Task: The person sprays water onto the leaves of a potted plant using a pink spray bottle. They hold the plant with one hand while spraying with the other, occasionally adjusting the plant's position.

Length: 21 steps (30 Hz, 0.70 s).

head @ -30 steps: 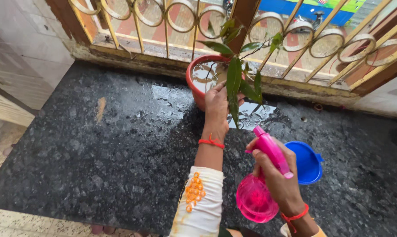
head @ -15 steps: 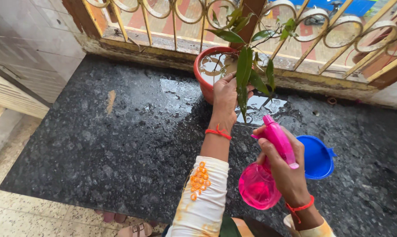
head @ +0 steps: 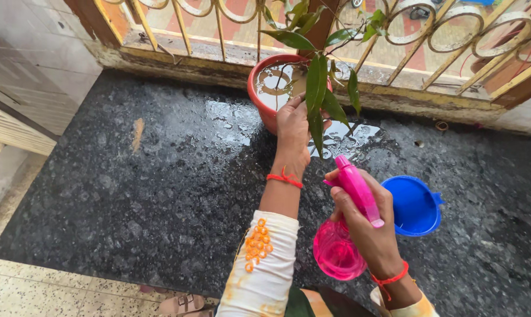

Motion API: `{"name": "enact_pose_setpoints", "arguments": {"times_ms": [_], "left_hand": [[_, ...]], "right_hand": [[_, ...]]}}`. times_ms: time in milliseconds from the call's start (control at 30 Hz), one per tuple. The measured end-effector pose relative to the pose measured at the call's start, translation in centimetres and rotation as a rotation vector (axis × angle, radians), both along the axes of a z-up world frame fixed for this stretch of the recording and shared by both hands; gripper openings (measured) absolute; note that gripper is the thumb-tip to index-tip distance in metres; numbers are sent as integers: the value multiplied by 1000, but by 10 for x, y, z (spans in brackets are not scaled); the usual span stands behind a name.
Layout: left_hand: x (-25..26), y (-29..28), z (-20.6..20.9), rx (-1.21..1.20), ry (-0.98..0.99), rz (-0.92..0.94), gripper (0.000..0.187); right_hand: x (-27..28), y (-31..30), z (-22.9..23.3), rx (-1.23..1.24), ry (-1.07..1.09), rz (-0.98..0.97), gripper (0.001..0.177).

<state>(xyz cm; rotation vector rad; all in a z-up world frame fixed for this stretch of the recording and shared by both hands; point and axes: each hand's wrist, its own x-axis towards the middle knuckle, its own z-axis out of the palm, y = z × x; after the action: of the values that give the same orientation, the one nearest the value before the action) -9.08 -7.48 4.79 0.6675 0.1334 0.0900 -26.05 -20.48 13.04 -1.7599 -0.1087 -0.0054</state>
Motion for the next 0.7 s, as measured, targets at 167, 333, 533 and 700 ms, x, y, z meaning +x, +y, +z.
{"name": "enact_pose_setpoints", "arguments": {"times_ms": [167,333,533,700], "left_hand": [[-1,-1,1,10,21,19,20],[1,-3,6,-13,34,21,19],[0,-4,20,-27,15,17,19],[-2,-4,15,-18,11,34,20]], "right_hand": [[7,-3,-6,20,11,-2,19],[16,-11,-10,32,-10,34,15],[20,-10,-2,65,-26,23,14],[17,-15,-2,64,-38,34,17]]}}
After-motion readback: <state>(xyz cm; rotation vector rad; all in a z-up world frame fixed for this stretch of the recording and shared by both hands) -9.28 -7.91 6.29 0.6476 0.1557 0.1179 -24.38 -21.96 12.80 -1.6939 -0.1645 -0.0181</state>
